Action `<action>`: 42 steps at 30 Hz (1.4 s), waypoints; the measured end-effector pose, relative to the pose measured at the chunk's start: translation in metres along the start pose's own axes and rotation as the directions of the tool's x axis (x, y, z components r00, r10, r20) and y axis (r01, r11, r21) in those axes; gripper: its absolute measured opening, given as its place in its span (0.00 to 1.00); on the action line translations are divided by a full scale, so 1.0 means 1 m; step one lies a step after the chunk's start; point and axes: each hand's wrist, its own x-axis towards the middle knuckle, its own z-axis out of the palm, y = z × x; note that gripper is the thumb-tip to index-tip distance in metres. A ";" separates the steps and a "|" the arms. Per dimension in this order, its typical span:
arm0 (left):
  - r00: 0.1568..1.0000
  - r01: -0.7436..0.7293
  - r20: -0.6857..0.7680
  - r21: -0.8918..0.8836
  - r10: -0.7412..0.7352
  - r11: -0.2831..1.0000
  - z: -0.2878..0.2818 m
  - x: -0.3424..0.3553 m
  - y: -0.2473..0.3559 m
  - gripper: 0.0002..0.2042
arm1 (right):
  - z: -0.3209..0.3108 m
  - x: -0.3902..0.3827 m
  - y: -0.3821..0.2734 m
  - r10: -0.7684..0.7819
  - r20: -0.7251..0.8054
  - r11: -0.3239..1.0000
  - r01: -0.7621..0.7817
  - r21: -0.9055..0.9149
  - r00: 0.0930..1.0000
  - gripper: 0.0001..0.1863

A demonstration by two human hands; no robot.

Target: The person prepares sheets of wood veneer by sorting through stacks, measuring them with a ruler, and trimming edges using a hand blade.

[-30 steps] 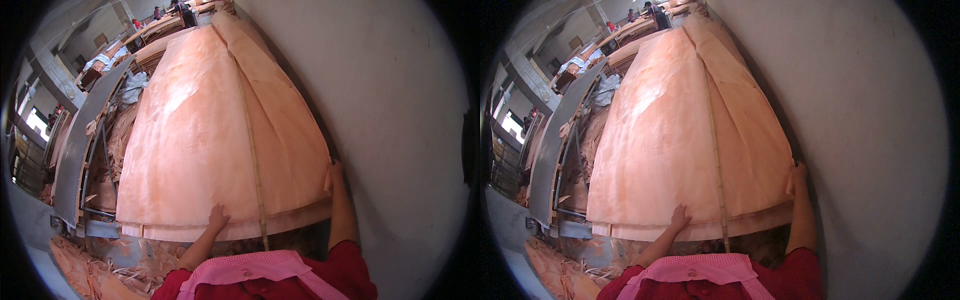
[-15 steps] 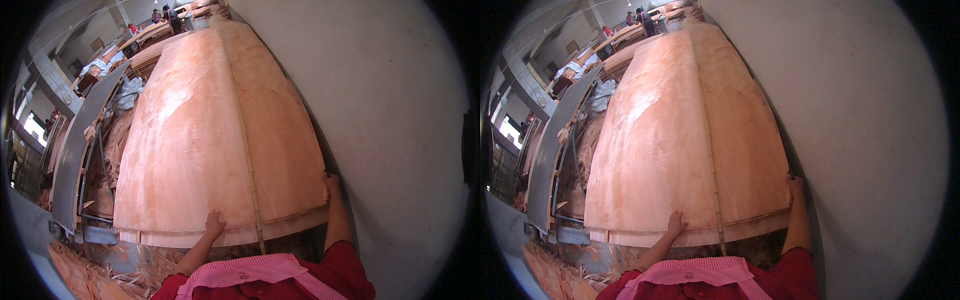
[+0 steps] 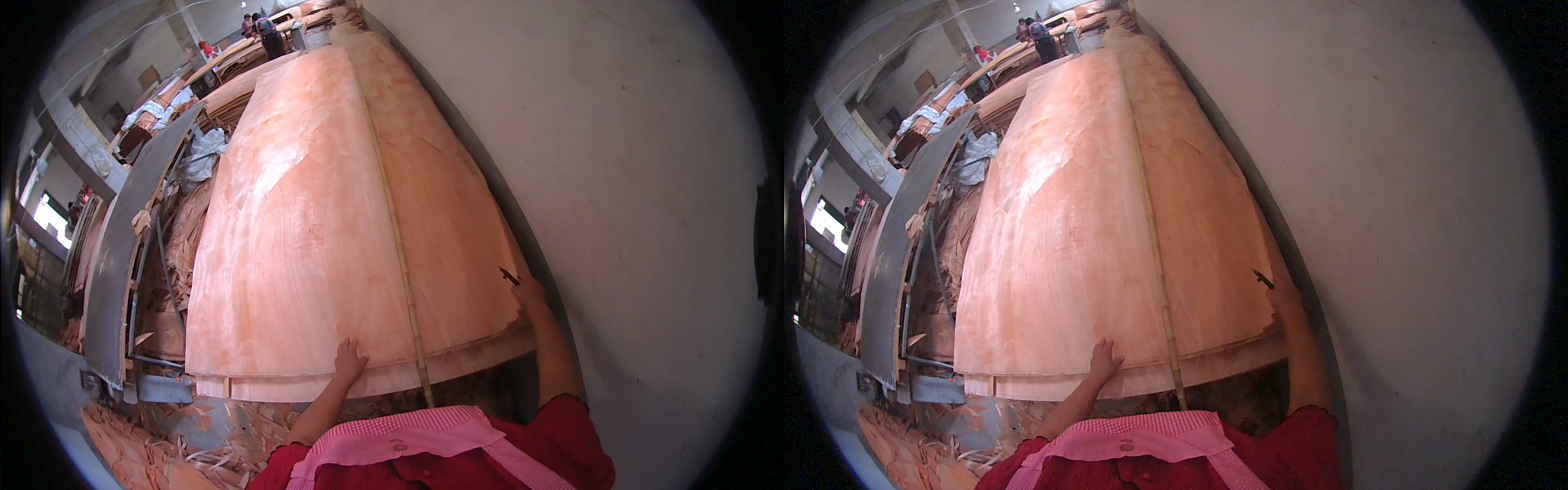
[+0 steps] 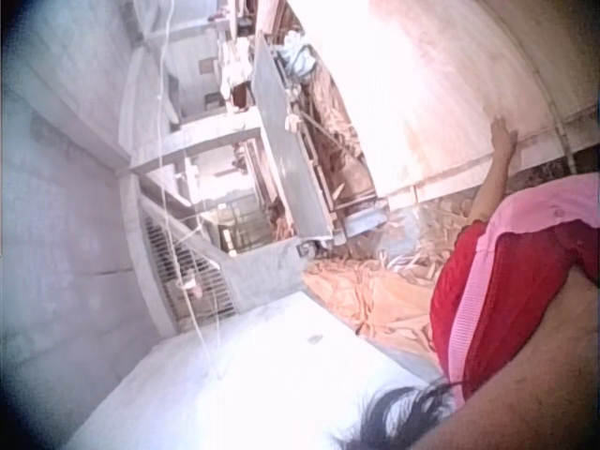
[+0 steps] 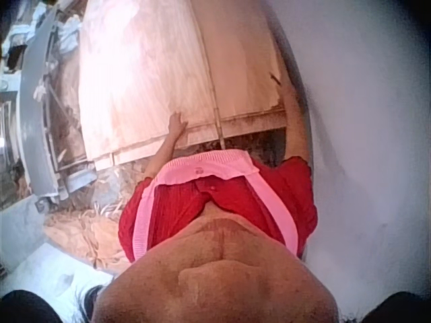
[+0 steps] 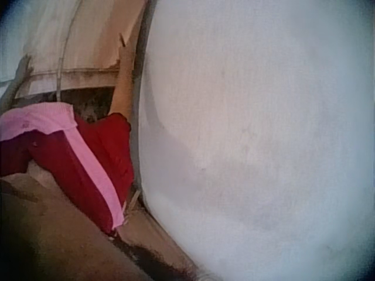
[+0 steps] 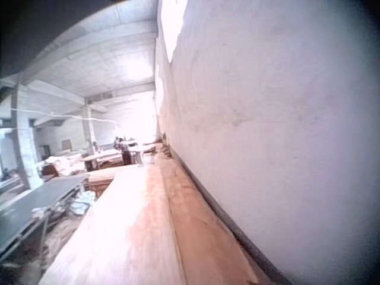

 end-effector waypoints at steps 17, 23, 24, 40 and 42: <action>0.993 -0.115 0.013 -0.060 0.116 0.992 -0.009 -0.001 -0.014 0.27 | -0.020 -0.031 -0.014 0.142 -0.082 0.760 -0.056 0.648 0.986 0.16; 0.992 -0.019 0.082 -0.633 0.092 0.774 -0.086 0.033 0.043 0.21 | -0.012 -0.077 -0.192 -0.276 0.038 0.707 0.176 0.685 0.960 0.16; 0.989 -0.031 0.072 -0.745 0.126 0.666 -0.100 0.046 0.061 0.22 | -0.003 -0.086 -0.215 -0.257 0.027 0.760 0.185 0.623 0.966 0.15; 0.969 0.163 0.058 -0.882 -0.242 0.442 -0.120 0.103 0.050 0.19 | 0.070 -0.168 -0.180 -0.289 0.205 0.757 0.092 0.646 0.935 0.17; 0.944 0.202 0.072 -0.899 -0.323 0.388 -0.106 0.098 0.035 0.19 | 0.081 -0.178 -0.147 -0.177 0.203 0.860 0.051 0.507 0.963 0.16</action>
